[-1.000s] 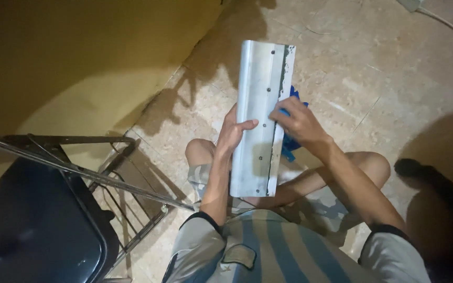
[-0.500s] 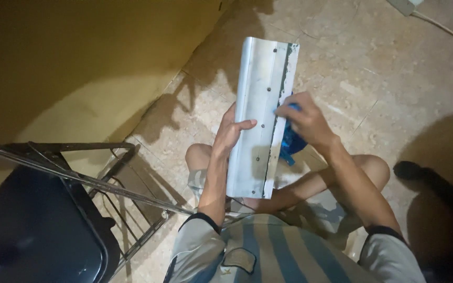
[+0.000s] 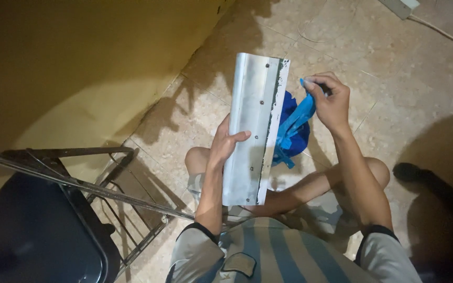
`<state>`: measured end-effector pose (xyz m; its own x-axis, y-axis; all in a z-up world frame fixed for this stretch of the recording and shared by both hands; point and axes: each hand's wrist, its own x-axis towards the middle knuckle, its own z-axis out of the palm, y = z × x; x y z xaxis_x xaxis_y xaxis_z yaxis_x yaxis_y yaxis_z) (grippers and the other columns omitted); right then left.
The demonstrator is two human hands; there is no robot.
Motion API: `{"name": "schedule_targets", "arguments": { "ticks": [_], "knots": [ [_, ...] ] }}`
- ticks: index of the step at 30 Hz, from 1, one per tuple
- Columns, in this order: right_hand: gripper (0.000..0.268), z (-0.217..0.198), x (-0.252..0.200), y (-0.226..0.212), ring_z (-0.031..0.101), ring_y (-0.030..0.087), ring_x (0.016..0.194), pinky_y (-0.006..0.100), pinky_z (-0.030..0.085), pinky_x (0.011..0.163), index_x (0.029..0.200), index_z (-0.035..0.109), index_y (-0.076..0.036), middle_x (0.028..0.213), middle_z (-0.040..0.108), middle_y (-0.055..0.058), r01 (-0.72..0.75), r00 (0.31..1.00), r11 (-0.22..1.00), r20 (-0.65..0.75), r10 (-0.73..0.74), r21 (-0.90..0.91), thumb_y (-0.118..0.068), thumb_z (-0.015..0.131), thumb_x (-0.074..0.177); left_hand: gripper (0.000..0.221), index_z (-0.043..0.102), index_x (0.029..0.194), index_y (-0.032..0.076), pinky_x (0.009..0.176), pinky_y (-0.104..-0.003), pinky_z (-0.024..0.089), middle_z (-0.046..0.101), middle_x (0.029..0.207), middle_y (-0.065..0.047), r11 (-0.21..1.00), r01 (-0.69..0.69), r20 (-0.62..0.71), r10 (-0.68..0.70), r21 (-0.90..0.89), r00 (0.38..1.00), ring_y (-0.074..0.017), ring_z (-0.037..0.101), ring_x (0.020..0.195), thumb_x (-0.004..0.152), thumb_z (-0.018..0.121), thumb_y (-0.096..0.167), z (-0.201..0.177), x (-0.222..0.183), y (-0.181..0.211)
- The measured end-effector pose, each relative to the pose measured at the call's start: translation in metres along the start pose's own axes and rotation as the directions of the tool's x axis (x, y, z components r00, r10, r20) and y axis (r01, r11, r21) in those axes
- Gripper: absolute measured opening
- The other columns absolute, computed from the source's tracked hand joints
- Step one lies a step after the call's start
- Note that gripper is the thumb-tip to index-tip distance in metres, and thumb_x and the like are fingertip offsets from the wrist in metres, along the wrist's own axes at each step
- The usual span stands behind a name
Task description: Cleaning a screen printing squeegee using a blue cloth to remove ink residue.
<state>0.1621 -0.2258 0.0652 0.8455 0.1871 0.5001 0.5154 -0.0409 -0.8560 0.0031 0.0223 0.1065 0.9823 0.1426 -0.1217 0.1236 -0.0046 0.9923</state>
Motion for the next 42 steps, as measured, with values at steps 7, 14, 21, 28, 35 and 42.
{"name": "schedule_targets", "arguments": {
  "ticks": [7,14,21,28,35,42],
  "knots": [
    [0.008,0.001,0.001,0.014,0.060,0.016,0.086,0.031,0.049,0.074,0.113,0.074,-0.001,0.099,0.069,0.010,-0.237,0.971,0.970,-0.026,0.238,0.059,-0.006,0.069,0.109,0.048,0.058,0.132,0.004,0.093,-0.043,0.049,0.065,0.109,-0.016,0.996,0.015,-0.022,-0.014,0.084,1.000,-0.0252,0.059,0.104,0.091,0.072,0.026,-0.001,0.001,-0.004],
    [0.021,-0.001,-0.004,0.024,0.065,0.010,0.092,0.029,0.056,0.089,0.126,0.068,-0.001,0.099,0.066,0.005,-0.361,0.925,0.864,0.018,0.379,0.351,-0.008,0.066,0.107,0.046,0.060,0.125,0.005,0.090,-0.042,0.051,0.065,0.104,-0.014,0.992,0.067,-0.077,-0.059,0.104,0.995,-0.0240,0.060,0.099,0.093,0.071,0.036,-0.001,0.001,-0.006],
    [0.020,-0.005,-0.006,0.045,0.059,0.011,0.090,0.026,0.053,0.086,0.126,0.063,-0.001,0.104,0.062,0.006,-0.310,0.946,0.883,0.017,0.325,0.352,-0.002,0.062,0.106,0.054,0.055,0.135,0.004,0.099,-0.050,0.048,0.064,0.117,-0.022,0.994,0.055,-0.116,-0.044,0.093,0.992,-0.0310,0.059,0.111,0.097,0.066,0.040,-0.018,0.000,-0.014],
    [0.023,0.008,-0.012,0.051,0.054,0.008,0.088,0.023,0.050,0.086,0.121,0.066,0.004,0.103,0.061,0.008,-0.289,0.951,0.808,0.056,0.304,0.514,-0.010,0.063,0.103,0.053,0.054,0.138,0.005,0.101,-0.050,0.048,0.064,0.121,-0.019,0.998,0.043,-0.177,-0.034,0.048,0.984,-0.0283,0.059,0.113,0.099,0.063,0.040,-0.025,-0.008,-0.006],
    [0.047,-0.001,0.026,0.027,0.060,0.032,0.113,0.041,0.050,0.104,0.115,0.059,0.011,0.119,0.056,0.026,0.152,0.982,0.923,0.051,-0.181,0.355,-0.002,0.088,0.081,0.053,0.054,0.139,0.005,0.104,-0.051,0.046,0.063,0.122,-0.018,1.000,-0.011,-0.218,0.013,0.013,0.976,-0.0280,0.057,0.114,0.099,0.064,0.038,-0.031,-0.010,-0.003],
    [0.041,-0.017,0.072,-0.077,0.061,0.031,0.119,0.037,0.053,0.100,0.121,0.060,-0.003,0.123,0.058,0.017,0.325,0.915,0.871,0.109,-0.388,0.368,-0.019,0.076,0.087,0.067,0.053,0.138,0.002,0.105,-0.036,0.050,0.065,0.131,-0.013,0.998,-0.067,-0.286,0.062,-0.007,0.956,-0.0245,0.061,0.122,0.088,0.063,0.045,-0.032,-0.010,-0.001]
  ]
}}
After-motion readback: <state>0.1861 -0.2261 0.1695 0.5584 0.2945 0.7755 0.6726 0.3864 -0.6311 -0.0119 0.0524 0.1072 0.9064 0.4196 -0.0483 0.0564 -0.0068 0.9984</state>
